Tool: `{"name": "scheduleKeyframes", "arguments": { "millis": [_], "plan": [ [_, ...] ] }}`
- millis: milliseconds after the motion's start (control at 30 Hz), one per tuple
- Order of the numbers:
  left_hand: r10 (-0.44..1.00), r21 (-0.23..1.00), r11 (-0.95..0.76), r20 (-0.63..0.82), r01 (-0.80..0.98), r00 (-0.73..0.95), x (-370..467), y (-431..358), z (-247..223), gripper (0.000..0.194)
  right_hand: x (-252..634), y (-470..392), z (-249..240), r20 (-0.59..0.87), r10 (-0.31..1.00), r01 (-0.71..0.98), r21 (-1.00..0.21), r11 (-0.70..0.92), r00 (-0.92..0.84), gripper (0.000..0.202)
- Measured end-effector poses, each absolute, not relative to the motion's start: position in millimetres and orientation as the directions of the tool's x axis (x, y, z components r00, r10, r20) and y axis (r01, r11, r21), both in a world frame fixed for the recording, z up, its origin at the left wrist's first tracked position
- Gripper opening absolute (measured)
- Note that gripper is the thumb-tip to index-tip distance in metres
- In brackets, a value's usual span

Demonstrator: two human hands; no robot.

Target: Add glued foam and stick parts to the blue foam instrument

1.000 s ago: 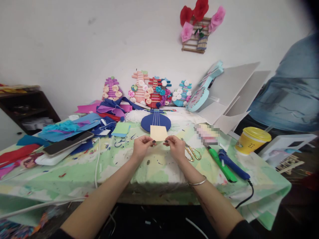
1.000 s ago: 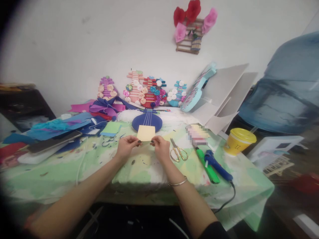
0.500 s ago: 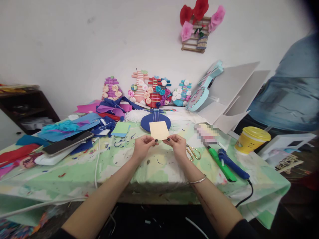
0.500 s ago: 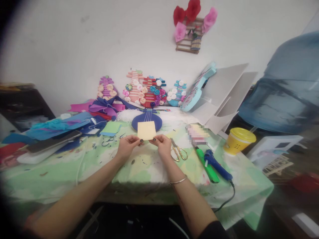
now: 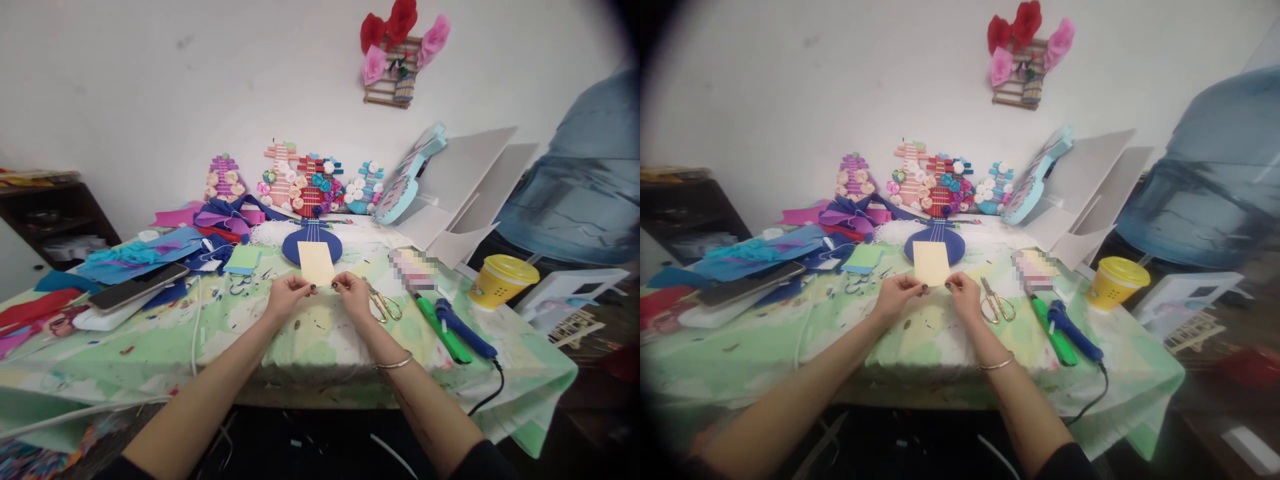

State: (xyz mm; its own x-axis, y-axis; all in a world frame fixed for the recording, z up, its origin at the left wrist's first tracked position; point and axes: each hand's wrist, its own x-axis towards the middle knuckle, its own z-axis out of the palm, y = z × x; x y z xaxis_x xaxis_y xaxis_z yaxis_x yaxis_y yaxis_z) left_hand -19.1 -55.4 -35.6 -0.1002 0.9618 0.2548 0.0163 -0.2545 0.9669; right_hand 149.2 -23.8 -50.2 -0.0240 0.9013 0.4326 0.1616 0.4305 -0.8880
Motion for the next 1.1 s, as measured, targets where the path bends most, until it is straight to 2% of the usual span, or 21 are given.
{"name": "scheduleKeyframes", "arguments": {
  "millis": [100,200,267,367,567,833,933,1033,1100],
  "plan": [
    [0.971,0.975,-0.216,0.219,0.049,-0.092,-21,-57,-38,0.018,151,-28,-48,0.551,0.833,0.362,-0.768,0.528,-0.044,0.012],
    [0.978,0.978,-0.187,0.194,0.087,-0.080,-20,-59,-41,0.018,149,-31,-48,0.653,0.716,0.573,-0.499,0.651,-0.245,0.016],
    [0.981,0.979,-0.170,0.179,0.114,-0.072,-19,-61,-42,0.017,146,-32,-49,0.645,0.656,0.599,-0.363,0.714,-0.391,0.017],
    [0.985,0.975,-0.145,0.158,0.169,-0.069,-19,-65,-43,0.016,142,-33,-54,0.608,0.620,0.587,-0.291,0.755,-0.496,0.016],
    [0.974,0.912,-0.167,0.210,0.375,-0.078,-22,-73,-43,0.010,139,-36,-58,0.526,0.614,0.627,-0.181,0.758,-0.589,0.016],
    [0.928,0.685,-0.255,0.372,0.682,-0.027,-26,-84,-47,0.006,130,-40,-52,0.397,0.600,0.626,-0.077,0.776,-0.694,0.010],
    [0.915,0.498,-0.216,0.403,0.839,-0.004,-23,-86,-44,0.007,129,-39,-51,0.381,0.620,0.644,-0.077,0.761,-0.686,0.009],
    [0.935,0.271,-0.189,0.343,0.944,0.089,-16,-85,-40,0.014,129,-38,-52,0.375,0.643,0.664,-0.089,0.742,-0.668,0.011],
    [0.944,0.234,-0.207,0.303,0.950,0.131,-12,-84,-38,0.017,129,-37,-52,0.374,0.654,0.673,-0.098,0.733,-0.658,0.012]
  ]
}}
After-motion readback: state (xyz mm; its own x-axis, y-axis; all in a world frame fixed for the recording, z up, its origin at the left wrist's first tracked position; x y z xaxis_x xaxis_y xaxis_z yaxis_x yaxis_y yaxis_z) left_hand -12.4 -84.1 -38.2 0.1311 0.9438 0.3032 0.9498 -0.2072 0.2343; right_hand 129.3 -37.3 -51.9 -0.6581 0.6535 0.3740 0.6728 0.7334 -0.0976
